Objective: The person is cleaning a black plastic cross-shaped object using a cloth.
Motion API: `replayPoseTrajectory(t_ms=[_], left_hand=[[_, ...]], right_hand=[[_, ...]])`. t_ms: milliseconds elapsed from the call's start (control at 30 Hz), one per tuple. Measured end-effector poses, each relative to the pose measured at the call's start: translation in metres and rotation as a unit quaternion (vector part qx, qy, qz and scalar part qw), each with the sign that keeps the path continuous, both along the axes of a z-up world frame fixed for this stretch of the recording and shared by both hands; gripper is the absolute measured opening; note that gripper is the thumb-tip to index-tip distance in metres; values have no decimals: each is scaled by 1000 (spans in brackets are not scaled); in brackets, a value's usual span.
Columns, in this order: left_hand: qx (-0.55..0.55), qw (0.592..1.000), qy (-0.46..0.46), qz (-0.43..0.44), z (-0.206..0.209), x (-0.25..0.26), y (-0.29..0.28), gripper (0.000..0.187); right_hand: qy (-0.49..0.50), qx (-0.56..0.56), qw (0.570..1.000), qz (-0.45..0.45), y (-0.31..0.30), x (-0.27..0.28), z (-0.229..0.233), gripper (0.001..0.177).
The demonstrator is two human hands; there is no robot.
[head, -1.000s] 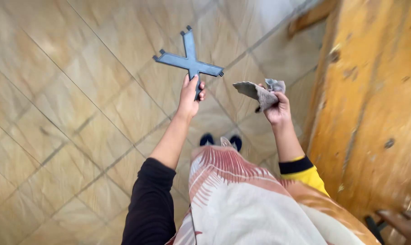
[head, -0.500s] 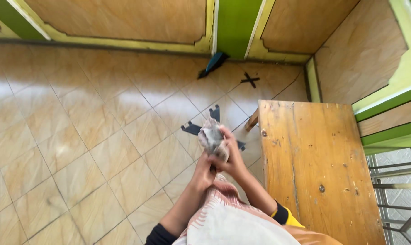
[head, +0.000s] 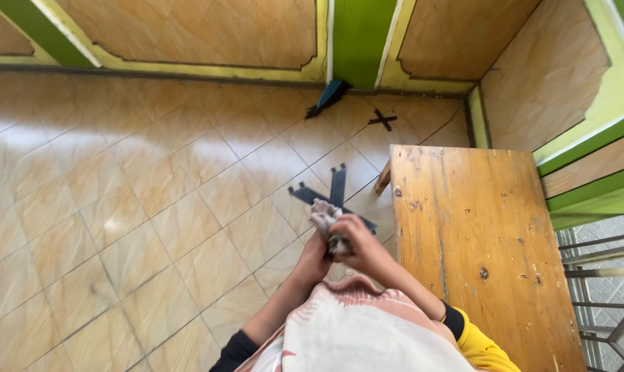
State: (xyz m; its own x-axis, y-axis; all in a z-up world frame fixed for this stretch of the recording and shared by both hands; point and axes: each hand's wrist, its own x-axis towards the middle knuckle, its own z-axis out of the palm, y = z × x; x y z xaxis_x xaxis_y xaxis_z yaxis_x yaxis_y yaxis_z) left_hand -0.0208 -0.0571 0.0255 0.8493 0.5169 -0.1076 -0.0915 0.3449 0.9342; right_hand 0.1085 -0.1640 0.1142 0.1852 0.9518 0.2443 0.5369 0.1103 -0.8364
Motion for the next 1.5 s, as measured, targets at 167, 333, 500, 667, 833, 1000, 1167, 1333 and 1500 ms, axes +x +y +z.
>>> replayPoseTrajectory(t_ms=[167,333,500,667,833,1000,1167,1333,1500], left_hand=[[-241,970,44,3,33,26,11,29],[-325,945,39,-19,14,25,21,41],[-304,948,80,-49,45,12,58,36],[-294,954,58,-25,38,14,115,36],[-278,957,83,10,42,13,166,34],[-261,954,138,-54,64,10,214,31],[-247,959,104,-91,79,1,252,35],[-264,957,92,-80,59,6,276,39],[-204,972,80,-82,36,20,290,54]], right_hand=[[-145,112,976,-116,8,13,23,60],[-232,57,968,-78,40,28,4,58],[-278,48,926,-249,99,71,5,66],[-315,35,933,-171,142,40,-7,62],[-270,27,958,-98,186,32,-4,61],[-296,56,919,-254,252,73,-11,45],[-281,39,915,-288,284,65,4,44],[-263,-6,937,-229,273,20,-1,48],[-218,27,963,-157,273,2,18,62]])
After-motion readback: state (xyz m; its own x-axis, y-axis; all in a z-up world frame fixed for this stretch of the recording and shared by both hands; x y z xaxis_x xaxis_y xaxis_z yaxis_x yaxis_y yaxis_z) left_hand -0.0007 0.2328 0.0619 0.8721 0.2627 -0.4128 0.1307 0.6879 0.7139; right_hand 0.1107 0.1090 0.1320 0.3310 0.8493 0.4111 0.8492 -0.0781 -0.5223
